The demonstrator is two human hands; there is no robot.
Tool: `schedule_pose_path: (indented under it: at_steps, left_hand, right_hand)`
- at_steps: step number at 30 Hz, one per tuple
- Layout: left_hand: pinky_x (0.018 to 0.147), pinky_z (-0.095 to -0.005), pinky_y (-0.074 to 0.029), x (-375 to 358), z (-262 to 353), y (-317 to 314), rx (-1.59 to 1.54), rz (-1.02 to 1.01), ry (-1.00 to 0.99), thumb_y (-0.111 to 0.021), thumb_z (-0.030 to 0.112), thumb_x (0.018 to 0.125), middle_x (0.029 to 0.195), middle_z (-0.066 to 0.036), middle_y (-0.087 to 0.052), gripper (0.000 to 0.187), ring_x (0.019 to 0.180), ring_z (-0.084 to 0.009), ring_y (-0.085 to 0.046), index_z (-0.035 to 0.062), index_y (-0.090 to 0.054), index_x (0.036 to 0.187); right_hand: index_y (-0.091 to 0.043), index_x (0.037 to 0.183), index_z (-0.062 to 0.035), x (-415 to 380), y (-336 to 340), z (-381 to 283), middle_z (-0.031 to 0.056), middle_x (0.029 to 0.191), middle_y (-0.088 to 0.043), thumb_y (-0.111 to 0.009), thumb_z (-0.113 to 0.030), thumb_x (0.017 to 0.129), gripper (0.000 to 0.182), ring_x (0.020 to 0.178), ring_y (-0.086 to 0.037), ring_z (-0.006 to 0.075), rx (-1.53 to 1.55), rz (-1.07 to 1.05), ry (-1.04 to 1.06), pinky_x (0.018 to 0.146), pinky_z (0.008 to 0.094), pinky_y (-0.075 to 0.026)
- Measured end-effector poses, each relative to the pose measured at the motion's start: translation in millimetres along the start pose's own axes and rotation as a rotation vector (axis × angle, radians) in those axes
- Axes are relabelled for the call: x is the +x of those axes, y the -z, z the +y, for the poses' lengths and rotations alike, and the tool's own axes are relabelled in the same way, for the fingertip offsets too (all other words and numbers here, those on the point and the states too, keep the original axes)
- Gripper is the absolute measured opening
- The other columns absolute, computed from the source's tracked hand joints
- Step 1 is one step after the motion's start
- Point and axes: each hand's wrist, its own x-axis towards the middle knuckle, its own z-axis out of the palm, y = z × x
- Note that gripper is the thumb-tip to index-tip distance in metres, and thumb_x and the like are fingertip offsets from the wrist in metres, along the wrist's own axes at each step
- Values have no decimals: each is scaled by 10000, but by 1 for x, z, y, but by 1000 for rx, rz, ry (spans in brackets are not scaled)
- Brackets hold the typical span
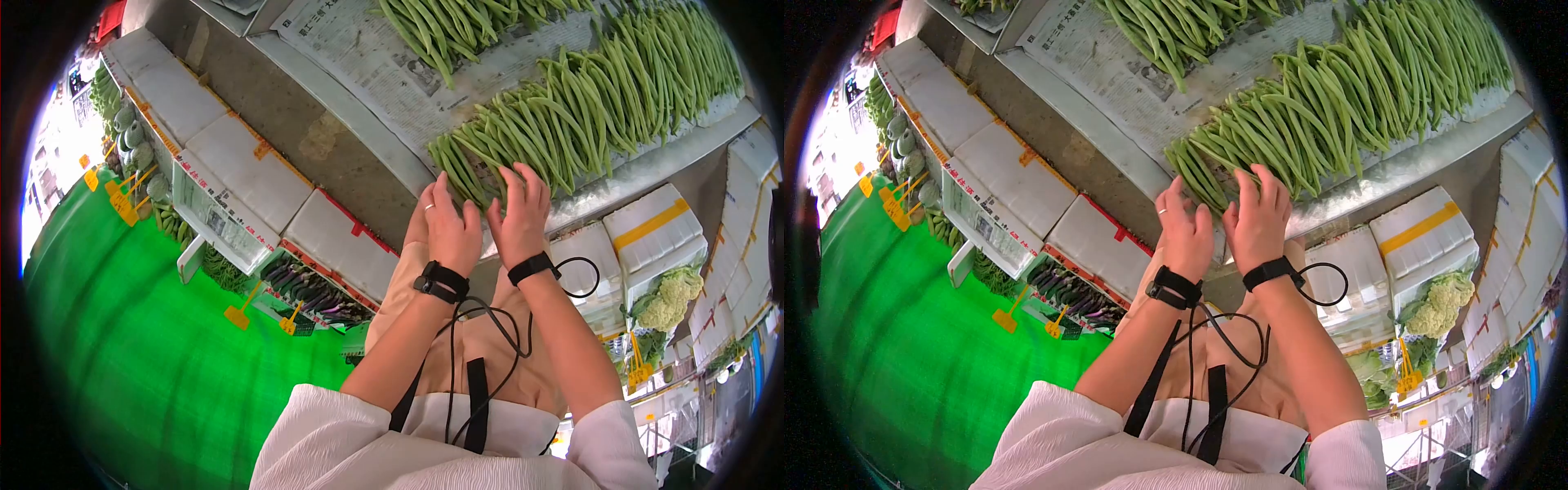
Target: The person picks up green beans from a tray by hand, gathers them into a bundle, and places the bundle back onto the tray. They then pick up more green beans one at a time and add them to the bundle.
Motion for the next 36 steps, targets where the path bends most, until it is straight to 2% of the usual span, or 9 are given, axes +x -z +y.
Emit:
schedule_pose_path:
  at_steps: [1, 4, 7, 11, 16, 19, 26, 27, 36]
  left_hand:
    - [904, -324, -494, -1, 2, 1, 58, 25, -47, -474, 79, 969, 1264, -181, -499, 498, 1044, -237, -586, -46, -358, 1437]
    - [935, -312, -487, -3, -2, -4, -343, -195, -31, -469, 66, 969, 1272, -178, -516, 474, 1088, -223, -572, -60, -372, 1416]
    - [964, -314, -473, -2, 12, -23, -613, -345, 249, -464, 62, 972, 1335, -179, -512, 485, 1135, -211, -556, -65, -363, 1429]
    - [933, -302, -474, 8, 36, -38, -665, -261, 368, -492, 105, 972, 1424, -187, -461, 609, 1110, -203, -566, -48, -242, 1506]
    - [675, -271, -520, 24, 21, -58, -742, -225, 373, -571, 86, 933, 1186, -134, -568, 526, 857, -138, -603, -69, -359, 1388]
    - [970, -343, -464, 30, 21, -62, -718, -289, 431, -632, 102, 871, 1285, -204, -526, 643, 1147, -262, -557, -115, -333, 1398]
    - [794, -309, -519, 38, 48, -50, -754, -200, 543, -718, 133, 847, 1111, -146, -584, 528, 982, -186, -598, -90, -458, 1248]
    - [703, -288, -499, 36, 44, -58, -839, -130, 471, -715, 127, 863, 1001, -86, -629, 348, 853, -143, -597, -29, -550, 1127]
    - [728, -290, -509, 42, 81, -69, -731, -107, 538, -784, 184, 828, 1014, -105, -635, 456, 857, -144, -603, -52, -517, 1112]
  right_hand:
    - [-543, 1280, -75, 0, 1, 2, 114, 1327, -487, -641, -30, 776, 515, 1204, -461, 360, -16, 1, -25, 999, 503, -390]
    - [-517, 1311, -75, 5, 4, 1, 112, 1338, -476, -649, -38, 778, 550, 1208, -459, 358, -23, -27, -16, 1003, 500, -384]
    - [-504, 1324, -68, 4, 9, 1, 116, 1344, -475, -652, -38, 786, 559, 1217, -456, 355, 5, -6, -12, 1002, 495, -386]
    - [-483, 1346, -58, 8, 18, 6, 125, 1349, -485, -645, -30, 805, 565, 1214, -467, 354, 3, 29, -33, 999, 486, -392]
    - [-470, 1362, -55, 8, 17, 12, 141, 1337, -505, -636, -23, 826, 562, 1178, -496, 375, 77, 9, 13, 989, 486, -407]
    - [-468, 1361, -49, 8, 18, 13, 140, 1323, -506, -643, -8, 809, 580, 1175, -488, 379, 115, 6, 29, 993, 490, -403]
    - [-472, 1361, -58, 22, 37, 23, 141, 1311, -496, -655, 4, 772, 620, 1173, -471, 384, 88, 9, 21, 1002, 496, -390]
    - [-472, 1361, -58, 23, 41, 26, 143, 1310, -496, -655, 3, 772, 620, 1173, -471, 383, 85, -10, 23, 1002, 495, -391]
    - [-492, 1340, -51, 39, 59, 53, 128, 1281, -515, -666, -30, 775, 591, 1185, -476, 363, 59, -49, 87, 988, 489, -392]
